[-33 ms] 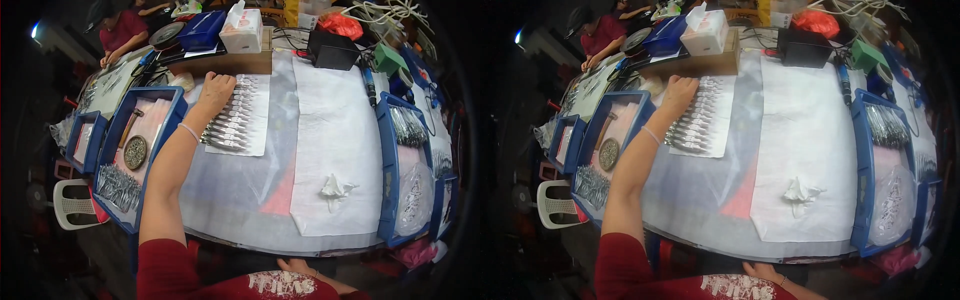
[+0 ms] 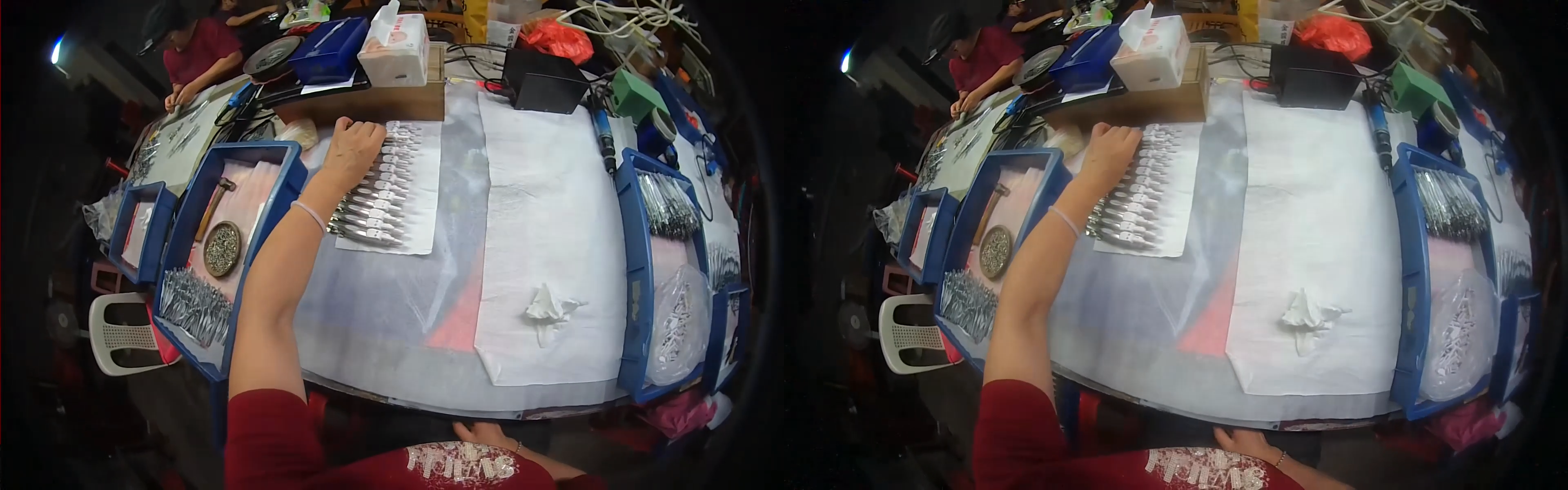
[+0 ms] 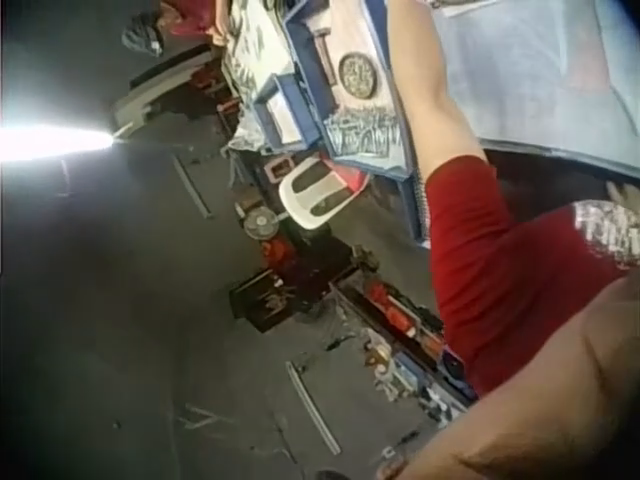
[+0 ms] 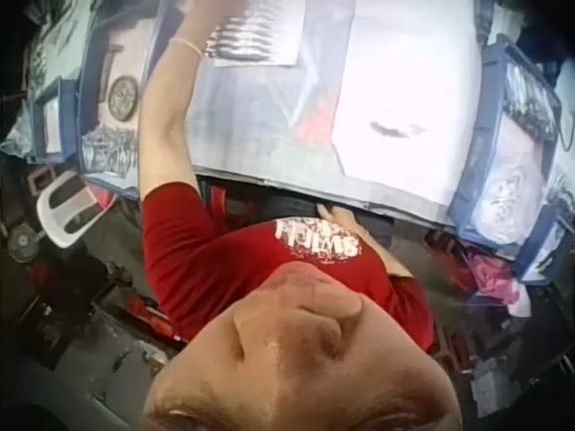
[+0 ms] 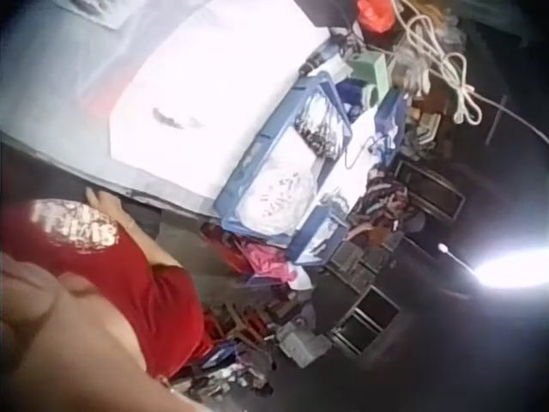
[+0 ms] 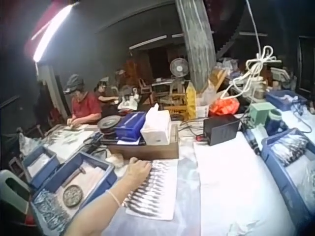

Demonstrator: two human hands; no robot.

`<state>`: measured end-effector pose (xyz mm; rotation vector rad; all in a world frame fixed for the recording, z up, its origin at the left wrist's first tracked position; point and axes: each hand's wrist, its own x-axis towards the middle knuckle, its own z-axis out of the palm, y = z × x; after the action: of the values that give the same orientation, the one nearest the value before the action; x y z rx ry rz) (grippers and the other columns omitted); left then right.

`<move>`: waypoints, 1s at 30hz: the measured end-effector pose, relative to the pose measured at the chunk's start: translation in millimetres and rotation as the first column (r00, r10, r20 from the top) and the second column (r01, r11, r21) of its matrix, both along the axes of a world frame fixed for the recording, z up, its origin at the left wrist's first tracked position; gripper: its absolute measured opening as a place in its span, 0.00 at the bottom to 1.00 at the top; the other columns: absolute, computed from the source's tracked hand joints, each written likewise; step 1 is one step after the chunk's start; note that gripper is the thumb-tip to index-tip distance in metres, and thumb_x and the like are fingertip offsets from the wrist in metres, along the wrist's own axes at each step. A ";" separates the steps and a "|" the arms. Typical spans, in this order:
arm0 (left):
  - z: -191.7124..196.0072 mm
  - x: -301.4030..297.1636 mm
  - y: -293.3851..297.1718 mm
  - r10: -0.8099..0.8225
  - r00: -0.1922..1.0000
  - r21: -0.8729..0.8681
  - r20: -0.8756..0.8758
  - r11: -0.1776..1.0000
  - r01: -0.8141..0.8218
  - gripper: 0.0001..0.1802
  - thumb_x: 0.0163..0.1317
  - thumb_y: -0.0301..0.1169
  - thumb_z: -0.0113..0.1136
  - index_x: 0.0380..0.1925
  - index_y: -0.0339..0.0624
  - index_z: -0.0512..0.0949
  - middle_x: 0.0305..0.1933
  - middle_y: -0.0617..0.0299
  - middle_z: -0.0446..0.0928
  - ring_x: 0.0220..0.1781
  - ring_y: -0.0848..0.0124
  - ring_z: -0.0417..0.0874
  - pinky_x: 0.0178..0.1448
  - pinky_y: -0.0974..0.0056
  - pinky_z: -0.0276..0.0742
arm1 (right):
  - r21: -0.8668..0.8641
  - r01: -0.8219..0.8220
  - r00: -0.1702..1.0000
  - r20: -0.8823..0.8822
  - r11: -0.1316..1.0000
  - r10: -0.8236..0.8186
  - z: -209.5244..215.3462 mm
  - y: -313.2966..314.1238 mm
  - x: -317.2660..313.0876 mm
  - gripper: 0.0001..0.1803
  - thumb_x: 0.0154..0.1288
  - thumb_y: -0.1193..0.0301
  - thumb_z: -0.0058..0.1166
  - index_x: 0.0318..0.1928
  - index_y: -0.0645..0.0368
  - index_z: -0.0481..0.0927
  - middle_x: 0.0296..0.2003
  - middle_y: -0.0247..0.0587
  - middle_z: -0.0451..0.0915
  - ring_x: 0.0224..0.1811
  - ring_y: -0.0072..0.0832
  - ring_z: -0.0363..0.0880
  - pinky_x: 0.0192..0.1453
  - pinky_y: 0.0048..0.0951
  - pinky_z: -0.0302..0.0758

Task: Assembling small white plastic components using a screwdriver and organizing them into trays.

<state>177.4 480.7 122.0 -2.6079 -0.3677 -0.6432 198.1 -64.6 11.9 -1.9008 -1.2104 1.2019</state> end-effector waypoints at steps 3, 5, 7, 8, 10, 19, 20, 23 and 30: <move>4.5 -10.1 -7.0 -0.009 0.999 -0.007 0.038 1.000 0.009 0.11 0.52 0.25 0.56 0.37 0.46 0.75 0.34 0.63 0.76 0.41 0.66 0.78 0.53 0.57 0.66 | -0.078 -0.014 0.997 -0.078 0.997 0.007 12.2 -3.2 -1.2 0.24 0.60 0.58 0.56 0.48 0.66 0.78 0.36 0.63 0.80 0.40 0.55 0.79 0.46 0.45 0.75; 7.8 -28.6 -16.7 -0.019 0.976 0.011 0.217 1.000 0.017 0.11 0.53 0.26 0.56 0.38 0.46 0.75 0.34 0.63 0.76 0.40 0.67 0.78 0.53 0.59 0.65 | -0.257 -0.136 0.991 -0.039 0.957 0.130 12.6 -10.1 -2.6 0.21 0.62 0.58 0.54 0.41 0.67 0.80 0.30 0.65 0.79 0.33 0.56 0.80 0.40 0.48 0.76; 26.4 -31.0 -54.2 -0.007 0.906 -0.178 0.424 0.980 0.091 0.12 0.55 0.22 0.56 0.41 0.41 0.76 0.37 0.58 0.77 0.41 0.61 0.79 0.48 0.57 0.69 | -0.258 -0.186 0.982 -0.018 0.948 0.187 11.5 -21.3 -1.5 0.24 0.66 0.57 0.50 0.23 0.68 0.77 0.19 0.62 0.75 0.23 0.58 0.77 0.28 0.51 0.72; 42.0 -37.3 -84.7 0.039 0.857 -0.307 0.514 0.941 0.141 0.12 0.56 0.20 0.56 0.42 0.38 0.76 0.38 0.55 0.78 0.41 0.58 0.79 0.47 0.56 0.72 | -0.159 -0.189 0.982 -0.005 0.969 0.190 7.6 -27.5 -1.7 0.23 0.67 0.58 0.51 0.23 0.66 0.76 0.20 0.62 0.75 0.25 0.59 0.77 0.28 0.53 0.72; 65.7 -60.4 -144.1 0.153 0.758 -0.631 0.634 0.669 0.392 0.12 0.65 0.20 0.51 0.49 0.32 0.73 0.40 0.57 0.78 0.41 0.66 0.80 0.45 0.64 0.75 | -0.044 -0.184 0.981 -0.074 0.982 0.180 -1.1 -36.2 -2.2 0.16 0.68 0.61 0.52 0.41 0.63 0.76 0.23 0.61 0.77 0.27 0.59 0.78 0.31 0.53 0.73; 12.1 -197.6 -397.4 0.340 0.931 -0.331 -0.133 -0.901 0.281 0.15 0.71 0.30 0.50 0.53 0.32 0.74 0.32 0.66 0.72 0.23 0.84 0.65 0.25 0.77 0.60 | 0.036 -0.353 0.930 0.121 0.935 0.347 92.1 -9.0 12.0 0.27 0.59 0.71 0.60 0.56 0.61 0.64 0.31 0.52 0.79 0.32 0.52 0.81 0.35 0.44 0.78; -2.6 -203.2 -411.3 0.350 0.923 -0.265 -0.158 -0.916 0.302 0.15 0.72 0.32 0.49 0.52 0.32 0.74 0.31 0.66 0.72 0.23 0.84 0.65 0.25 0.77 0.59 | 0.053 -0.359 0.930 0.103 0.932 0.353 102.4 -7.2 13.1 0.20 0.57 0.74 0.59 0.50 0.62 0.69 0.37 0.53 0.79 0.35 0.49 0.81 0.36 0.42 0.78; -52.2 -206.5 -439.6 0.357 0.917 -0.196 -0.175 -0.926 0.323 0.17 0.74 0.35 0.45 0.51 0.34 0.74 0.27 0.68 0.70 0.20 0.85 0.61 0.22 0.78 0.57 | 0.155 -0.439 0.895 0.157 0.885 0.417 116.9 -2.5 13.2 0.20 0.52 0.79 0.60 0.47 0.63 0.74 0.43 0.46 0.75 0.40 0.42 0.79 0.40 0.36 0.78; -79.6 -196.6 -480.9 0.397 0.907 -0.307 -0.141 -0.889 0.341 0.15 0.75 0.36 0.43 0.47 0.37 0.74 0.23 0.69 0.68 0.17 0.84 0.61 0.20 0.76 0.57 | 0.201 -0.457 0.871 0.300 0.867 0.390 114.1 -7.8 -8.2 0.17 0.50 0.80 0.61 0.43 0.64 0.77 0.42 0.47 0.76 0.42 0.42 0.79 0.42 0.35 0.78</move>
<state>-19.2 -0.2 42.4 0.5827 0.7870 0.1291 189.9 -72.4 125.9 -1.6628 -1.9084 0.9563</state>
